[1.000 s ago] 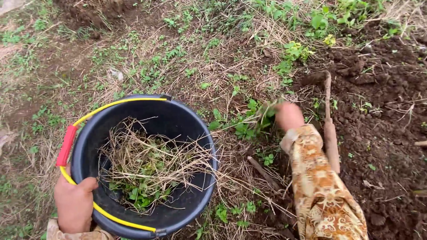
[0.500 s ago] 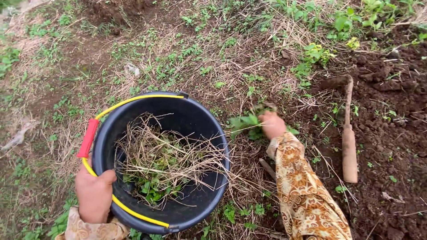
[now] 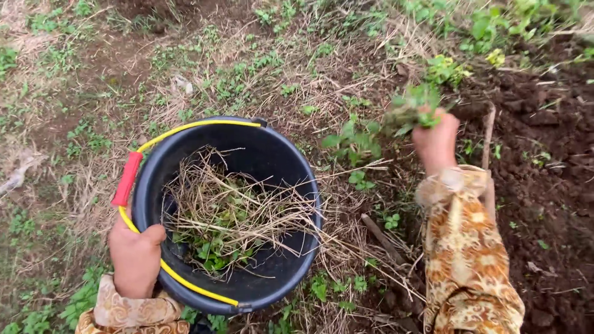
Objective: Removing weeds from soil around plants using a hand hoe and placing them into a bucket.
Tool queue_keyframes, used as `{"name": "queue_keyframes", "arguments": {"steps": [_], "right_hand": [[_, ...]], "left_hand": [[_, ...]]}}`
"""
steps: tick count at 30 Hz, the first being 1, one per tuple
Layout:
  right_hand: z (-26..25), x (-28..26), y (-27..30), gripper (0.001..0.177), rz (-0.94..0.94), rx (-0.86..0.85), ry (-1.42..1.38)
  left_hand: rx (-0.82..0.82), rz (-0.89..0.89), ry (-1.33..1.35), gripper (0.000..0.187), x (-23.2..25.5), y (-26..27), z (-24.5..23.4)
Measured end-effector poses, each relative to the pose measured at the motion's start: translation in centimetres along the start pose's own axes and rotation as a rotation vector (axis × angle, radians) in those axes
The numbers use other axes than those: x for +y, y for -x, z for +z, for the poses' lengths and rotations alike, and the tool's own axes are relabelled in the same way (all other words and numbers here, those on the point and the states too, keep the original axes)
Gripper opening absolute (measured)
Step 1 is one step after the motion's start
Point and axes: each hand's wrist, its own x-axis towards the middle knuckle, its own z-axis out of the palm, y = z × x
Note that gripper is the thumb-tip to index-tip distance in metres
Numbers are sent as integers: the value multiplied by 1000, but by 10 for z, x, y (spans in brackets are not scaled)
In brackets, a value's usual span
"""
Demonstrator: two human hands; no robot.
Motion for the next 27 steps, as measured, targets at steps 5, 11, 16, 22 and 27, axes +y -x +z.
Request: {"name": "queue_keyframes", "arguments": {"steps": [5,11,16,22,27], "right_hand": [[-37,-25,-8,15,131,-121,73],[-87,-188,90,31,-235,-538,-340],[-53,-168,66,63,-247,-829,-491],[112,33,25,37,-176,-459,306],[128,37,51,56,-135,-373,464]], "left_hand": [[-10,0,18,34,-2,-3,3],[60,5,-41,37,13,-8,25],[67,-35,-102,30,9,-10,18],[100,-67,12,35,-2,-5,0],[2,-29,109,44,-14,-3,-8]]}}
